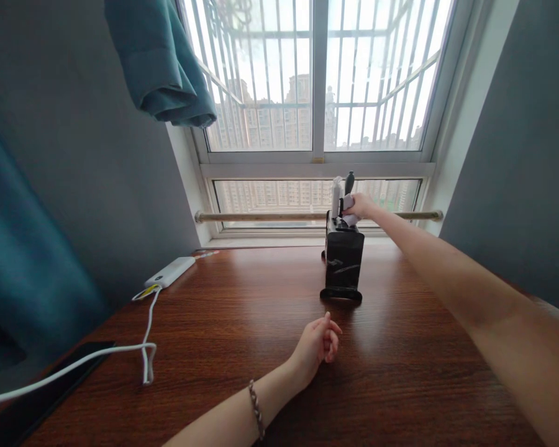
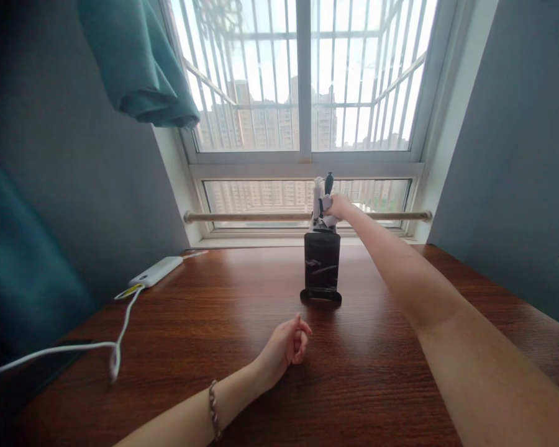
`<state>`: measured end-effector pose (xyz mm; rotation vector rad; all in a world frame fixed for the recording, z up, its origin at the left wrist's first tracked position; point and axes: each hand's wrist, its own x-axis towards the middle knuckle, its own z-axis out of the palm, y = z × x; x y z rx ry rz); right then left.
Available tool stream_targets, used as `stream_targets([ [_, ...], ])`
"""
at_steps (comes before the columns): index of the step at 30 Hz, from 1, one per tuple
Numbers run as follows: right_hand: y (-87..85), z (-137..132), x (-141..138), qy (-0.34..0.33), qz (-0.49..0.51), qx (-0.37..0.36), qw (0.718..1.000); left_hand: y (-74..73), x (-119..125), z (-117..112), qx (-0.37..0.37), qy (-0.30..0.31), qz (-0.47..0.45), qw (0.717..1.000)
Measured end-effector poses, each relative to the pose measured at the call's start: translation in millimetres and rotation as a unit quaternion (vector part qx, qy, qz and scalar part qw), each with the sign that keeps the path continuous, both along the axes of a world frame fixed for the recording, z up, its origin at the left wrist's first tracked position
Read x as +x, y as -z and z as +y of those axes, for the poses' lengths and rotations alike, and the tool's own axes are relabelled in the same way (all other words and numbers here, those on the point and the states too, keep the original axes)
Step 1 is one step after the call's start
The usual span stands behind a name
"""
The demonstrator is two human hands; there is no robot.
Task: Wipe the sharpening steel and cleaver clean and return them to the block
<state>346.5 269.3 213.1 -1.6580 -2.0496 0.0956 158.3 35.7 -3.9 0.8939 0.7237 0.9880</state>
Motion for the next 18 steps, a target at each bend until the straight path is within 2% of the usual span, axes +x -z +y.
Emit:
stream_targets([
  [5,-3.0,-4,1,-0.022,-0.095,-0.050,0.994,0.5,0,0,0.002,0.001,-0.001,1.000],
  [9,-12.2,-5,1,-0.033,-0.126,-0.038,0.991,-0.9,-1,-1,0.001,0.003,-0.001,1.000],
  [15,-48.0,-17,23,-0.045,-0.081,0.073,0.993,-1.9,-2,-2,-0.001,0.001,-0.005,1.000],
  [18,-52.7,-40,40,-0.058,-0.010,0.160,0.985,-1.4,-2,-2,-0.001,-0.002,-0.006,1.000],
])
